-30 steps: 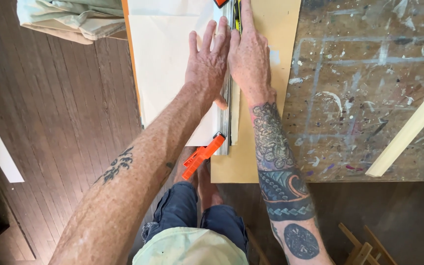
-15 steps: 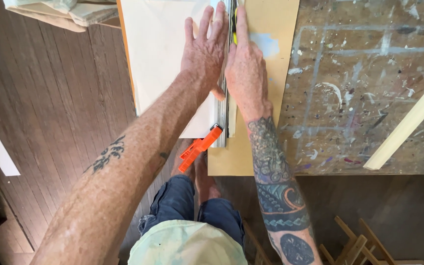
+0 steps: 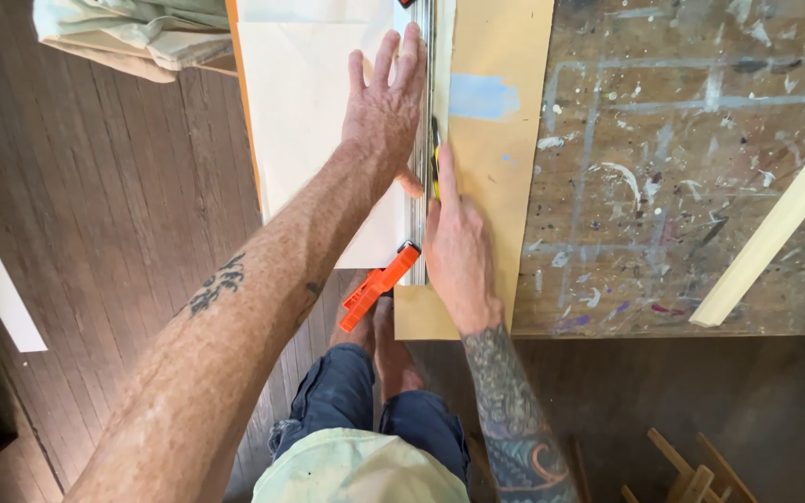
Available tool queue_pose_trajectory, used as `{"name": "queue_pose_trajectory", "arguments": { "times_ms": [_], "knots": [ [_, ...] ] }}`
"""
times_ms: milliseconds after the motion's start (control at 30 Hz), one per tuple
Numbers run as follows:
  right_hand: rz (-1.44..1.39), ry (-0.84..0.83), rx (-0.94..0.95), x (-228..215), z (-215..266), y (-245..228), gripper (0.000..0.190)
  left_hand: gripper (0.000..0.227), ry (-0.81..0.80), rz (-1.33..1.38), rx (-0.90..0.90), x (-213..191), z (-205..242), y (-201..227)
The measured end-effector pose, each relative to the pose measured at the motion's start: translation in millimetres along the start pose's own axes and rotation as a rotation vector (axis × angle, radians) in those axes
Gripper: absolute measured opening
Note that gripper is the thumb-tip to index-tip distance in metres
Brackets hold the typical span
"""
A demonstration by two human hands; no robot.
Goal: Using a utility knife and a straight edge guide to precisely cut paper prints on a workbench.
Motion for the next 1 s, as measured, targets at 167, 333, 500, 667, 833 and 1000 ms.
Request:
{"name": "queue_pose_trajectory", "arguments": {
  "times_ms": [167, 333, 500, 667, 833, 1000],
  "knots": [
    [0.017, -0.03, 0.046, 10, 32, 7, 0.068, 0.189, 0.007, 0.015, 0.003, -2, -1, -1],
    [0.002, -0.01, 0.049, 15, 55, 11, 0.065, 0.189, -0.057, -0.007, 0.018, 7, -3, 0],
    [-0.046, -0.07, 0.08, 27, 74, 15, 0.067, 0.192, -0.021, -0.009, 0.005, 5, -4, -2],
    [-0.033, -0.11, 0.116, 34, 94, 20, 0.064, 0.192, 0.02, -0.004, 0.0, 0, -2, -2],
    [0.057, -0.14, 0.14, 46, 115, 27, 0.067, 0.192, 0.035, 0.001, 0.014, 1, -2, -3],
    [0.076, -0.21, 0.164, 54, 140, 31, 0.07, 0.193, 0.078, -0.005, 0.012, 0, -1, -4]
  ]
}}
Point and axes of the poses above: each hand's wrist, its own z-axis away from the middle knuckle, its own x-axis out of the palm, y = z × x, the point moved 10 cm from there along -z, towards the middle knuckle, and after that the axes turned 11 degrees about z, right-handed, at the moved point
